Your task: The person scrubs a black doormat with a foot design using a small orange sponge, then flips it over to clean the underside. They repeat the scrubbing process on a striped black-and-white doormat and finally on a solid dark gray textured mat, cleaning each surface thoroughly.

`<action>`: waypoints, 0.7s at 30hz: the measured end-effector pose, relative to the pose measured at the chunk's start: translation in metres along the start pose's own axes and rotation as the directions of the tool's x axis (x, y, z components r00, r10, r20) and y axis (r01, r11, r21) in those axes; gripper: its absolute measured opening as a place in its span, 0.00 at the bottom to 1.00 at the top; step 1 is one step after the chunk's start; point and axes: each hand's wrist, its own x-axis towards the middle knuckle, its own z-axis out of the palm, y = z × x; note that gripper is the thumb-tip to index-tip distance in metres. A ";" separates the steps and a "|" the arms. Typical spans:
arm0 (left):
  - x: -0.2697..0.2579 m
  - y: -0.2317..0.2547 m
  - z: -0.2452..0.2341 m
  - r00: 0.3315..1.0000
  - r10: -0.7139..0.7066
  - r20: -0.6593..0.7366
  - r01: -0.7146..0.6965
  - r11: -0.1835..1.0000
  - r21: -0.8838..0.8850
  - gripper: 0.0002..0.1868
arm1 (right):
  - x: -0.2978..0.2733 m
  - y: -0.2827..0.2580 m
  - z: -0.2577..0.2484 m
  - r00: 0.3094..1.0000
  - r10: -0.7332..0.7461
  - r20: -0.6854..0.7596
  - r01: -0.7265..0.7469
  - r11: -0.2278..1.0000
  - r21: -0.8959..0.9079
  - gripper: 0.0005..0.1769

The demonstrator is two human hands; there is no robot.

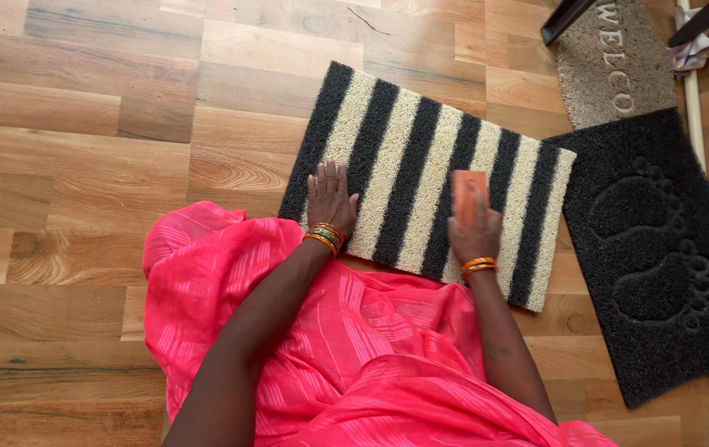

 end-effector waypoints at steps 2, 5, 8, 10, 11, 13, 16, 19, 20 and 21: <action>-0.001 0.005 0.003 0.999 -0.016 -0.031 0.017 0.999 0.038 0.40 | 0.002 0.044 -0.015 0.968 0.251 -0.032 -0.249 0.967 0.056 0.50; -0.002 0.010 0.003 0.999 -0.018 -0.033 0.021 0.995 0.092 0.40 | 0.006 0.073 -0.023 0.877 0.464 -0.125 -0.453 0.885 0.110 0.48; -0.001 0.012 -0.002 1.000 -0.019 -0.007 0.020 0.995 0.097 0.40 | 0.016 0.054 -0.021 0.822 0.550 -0.148 -0.509 0.826 0.243 0.49; -0.002 0.012 -0.004 1.000 -0.020 0.000 0.020 0.996 0.085 0.40 | 0.026 0.012 -0.011 0.855 0.517 -0.036 -0.475 0.811 0.342 0.43; -0.003 0.012 -0.005 1.000 -0.018 -0.003 0.018 0.997 0.080 0.40 | 0.029 -0.015 -0.003 0.891 0.450 0.057 -0.435 0.814 0.385 0.37; -0.003 0.012 -0.006 1.000 -0.017 -0.006 0.018 0.997 0.069 0.40 | 0.029 -0.080 0.022 0.997 0.078 0.013 -0.079 0.983 0.168 0.31; -0.004 0.011 -0.006 1.000 -0.007 -0.013 0.008 0.994 0.106 0.39 | 0.017 -0.154 0.051 0.853 -0.519 -0.056 0.520 0.834 0.184 0.45; -0.003 0.011 -0.008 0.998 0.015 -0.063 -0.005 0.989 0.149 0.39 | 0.031 -0.183 0.055 0.796 -0.597 -0.096 0.605 0.788 0.113 0.47; -0.006 0.011 -0.008 0.996 0.011 -0.085 -0.002 0.995 0.104 0.39 | 0.041 -0.183 0.056 0.801 -0.588 -0.113 0.598 0.796 0.095 0.47; -0.010 0.011 -0.008 0.994 0.006 -0.105 0.001 0.998 0.058 0.39 | 0.057 -0.173 0.054 0.832 -0.539 -0.136 0.552 0.827 0.102 0.46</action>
